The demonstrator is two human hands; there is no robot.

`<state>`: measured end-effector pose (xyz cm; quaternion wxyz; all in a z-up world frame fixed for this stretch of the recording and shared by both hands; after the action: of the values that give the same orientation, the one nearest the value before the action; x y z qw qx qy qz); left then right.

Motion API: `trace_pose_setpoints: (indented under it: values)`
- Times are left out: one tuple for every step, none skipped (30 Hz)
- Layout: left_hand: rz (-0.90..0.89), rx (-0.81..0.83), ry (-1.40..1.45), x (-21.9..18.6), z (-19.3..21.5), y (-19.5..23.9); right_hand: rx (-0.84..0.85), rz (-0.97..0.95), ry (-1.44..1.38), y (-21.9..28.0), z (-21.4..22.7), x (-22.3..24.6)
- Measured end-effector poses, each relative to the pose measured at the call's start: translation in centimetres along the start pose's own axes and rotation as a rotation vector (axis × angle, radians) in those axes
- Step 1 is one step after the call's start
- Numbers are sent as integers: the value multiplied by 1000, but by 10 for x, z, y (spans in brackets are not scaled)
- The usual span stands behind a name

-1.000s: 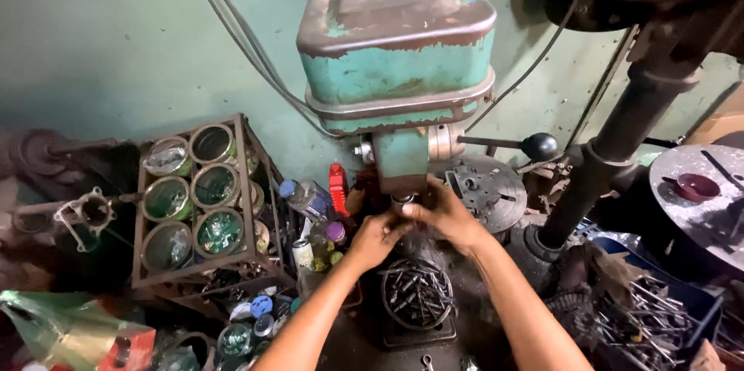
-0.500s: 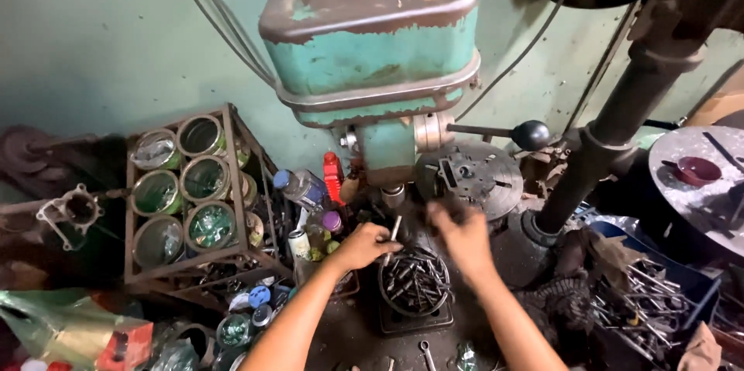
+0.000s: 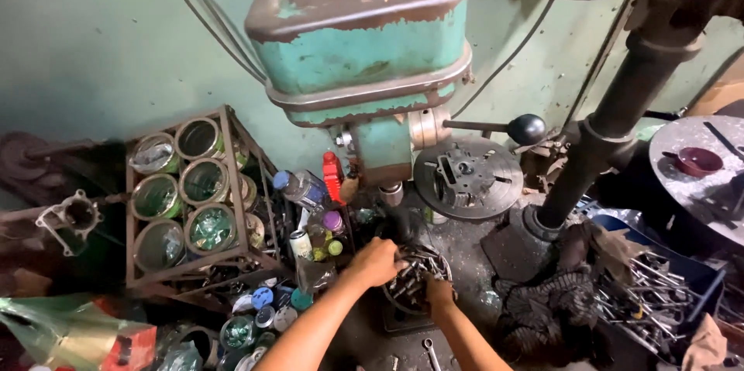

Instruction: Handling and inspecting a motorcycle engine cylinder block and preparing it at a drill press station.

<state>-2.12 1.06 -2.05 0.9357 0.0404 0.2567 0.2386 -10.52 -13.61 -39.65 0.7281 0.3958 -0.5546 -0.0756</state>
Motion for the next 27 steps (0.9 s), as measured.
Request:
trace_pose_setpoints:
  values:
    - [0,-5,-1,2,3,0,2,4,1,17,3,14]
    - [59,-2,5,6,7,0,-20,-123,-1,34,6,27]
    - [118,0,11,10,10,-1,-43,-250,-3,50,8,39]
    - [120,-1,10,15,9,-2,-41,-250,-2,41,7,30]
    - [132,-12,16,20,8,-3,-16,-222,-7,31,6,21]
    - [146,-23,21,26,7,-3,9,-195,-11,22,4,11]
    - [149,-23,20,30,9,-4,13,-196,-11,14,-2,4]
    - [139,-27,44,32,8,-3,77,-112,10,7,-5,-6]
    - [130,-31,68,35,7,-3,141,-27,31,0,-8,-17]
    - [131,-25,72,40,2,-7,138,-34,34,23,-2,-4]
    - [107,-30,86,45,-2,-12,240,28,-36,45,2,9]
    - [84,-33,101,51,-7,-15,342,89,-107,69,7,22]
    - [88,-26,107,51,-14,-16,339,81,-104,111,4,50]
    - [69,-62,114,51,-20,-19,443,-21,-228,152,11,79]
    - [49,-98,121,50,-25,-22,544,-123,-354,192,28,109]
    - [47,-95,122,41,-28,-20,541,-124,-356,188,28,106]
    - [52,-75,166,31,-31,-18,735,-178,-503,186,26,104]
    - [53,-58,209,21,-33,-18,929,-226,-651,183,25,105]
    - [47,-58,208,14,-32,-17,927,-221,-653,194,28,119]
    - [-85,-118,211,6,-32,-15,879,-143,-640,206,31,132]
    - [-217,-178,214,-2,-31,-12,831,-66,-625,217,34,146]
    - [-224,-179,212,-13,-21,-7,829,-59,-627,216,38,151]
    - [-230,-166,148,-25,-12,-3,649,8,-569,213,43,156]
    - [-236,-152,88,-37,-6,2,464,71,-508,211,50,159]
    - [-244,-152,91,-41,1,3,458,75,-509,195,59,158]
    - [-190,-148,155,-44,8,4,233,288,-337,178,71,160]
    - [-136,-144,219,-47,15,4,3,490,-159,163,82,162]
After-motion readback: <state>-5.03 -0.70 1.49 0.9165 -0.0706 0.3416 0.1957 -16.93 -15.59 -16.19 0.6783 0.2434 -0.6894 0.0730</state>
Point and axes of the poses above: each hand's wrist, its own y-axis away from the middle knuckle, its own z-axis out of the back of the hand, x = y × z, the point moved 1 cm from there along -y, towards the middle knuckle, and after that the axes turned 4 degrees about -z, right-handed, at the moved point
